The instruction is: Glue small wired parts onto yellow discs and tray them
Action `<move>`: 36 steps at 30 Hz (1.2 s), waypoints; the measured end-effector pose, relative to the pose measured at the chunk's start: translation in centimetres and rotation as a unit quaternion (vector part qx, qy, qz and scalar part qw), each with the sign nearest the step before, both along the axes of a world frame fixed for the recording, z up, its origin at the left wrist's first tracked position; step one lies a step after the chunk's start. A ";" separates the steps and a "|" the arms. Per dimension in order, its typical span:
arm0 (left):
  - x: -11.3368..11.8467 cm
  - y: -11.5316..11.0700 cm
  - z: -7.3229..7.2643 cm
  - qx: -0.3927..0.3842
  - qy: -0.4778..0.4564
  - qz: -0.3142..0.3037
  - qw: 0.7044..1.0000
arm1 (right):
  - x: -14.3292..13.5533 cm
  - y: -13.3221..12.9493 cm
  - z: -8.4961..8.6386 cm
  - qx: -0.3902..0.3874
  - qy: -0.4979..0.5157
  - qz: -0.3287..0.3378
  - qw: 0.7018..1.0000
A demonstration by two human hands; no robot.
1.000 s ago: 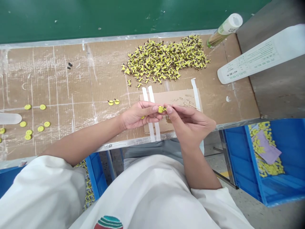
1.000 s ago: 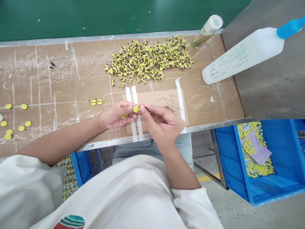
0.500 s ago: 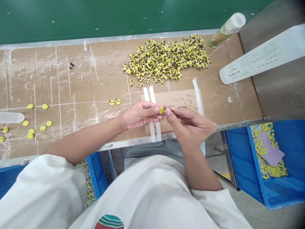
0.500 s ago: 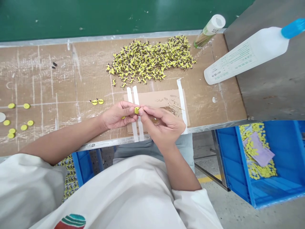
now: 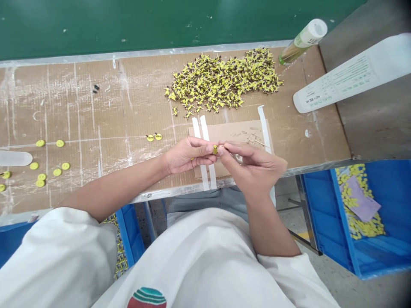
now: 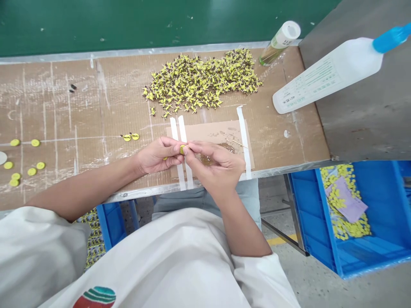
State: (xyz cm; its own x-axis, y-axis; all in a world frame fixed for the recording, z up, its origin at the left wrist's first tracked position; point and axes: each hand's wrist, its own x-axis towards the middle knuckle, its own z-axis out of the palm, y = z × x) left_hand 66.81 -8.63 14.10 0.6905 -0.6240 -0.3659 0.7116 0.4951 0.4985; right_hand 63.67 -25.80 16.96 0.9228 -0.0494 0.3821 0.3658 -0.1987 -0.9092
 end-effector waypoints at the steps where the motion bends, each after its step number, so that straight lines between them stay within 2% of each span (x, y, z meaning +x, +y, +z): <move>1: 0.0 0.0 0.0 0.002 0.002 0.001 1.000 | 0.0 0.0 0.1 -0.003 0.000 0.001 1.000; 8: 0.2 -0.1 0.5 0.007 0.021 0.003 1.000 | 0.3 0.1 0.2 -0.013 -0.025 -0.007 1.000; 21: 0.0 -0.3 0.5 0.036 0.016 -0.017 0.999 | 0.3 0.2 0.1 -0.026 0.034 -0.062 0.997; 28: 0.0 -0.3 0.3 0.033 0.016 -0.011 0.999 | 0.7 0.3 0.2 0.016 0.053 -0.045 0.997; 36: -0.2 -0.4 -0.1 0.021 0.003 0.001 1.000 | 0.9 0.3 0.2 0.027 0.059 -0.024 0.998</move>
State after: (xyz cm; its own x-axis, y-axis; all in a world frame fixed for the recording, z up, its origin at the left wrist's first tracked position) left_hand 66.59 -8.99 14.01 0.6894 -0.6066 -0.3959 0.7137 0.4752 0.5147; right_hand 64.61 -25.46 17.14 0.9576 -0.1115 0.2658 0.2462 -0.1637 -0.9553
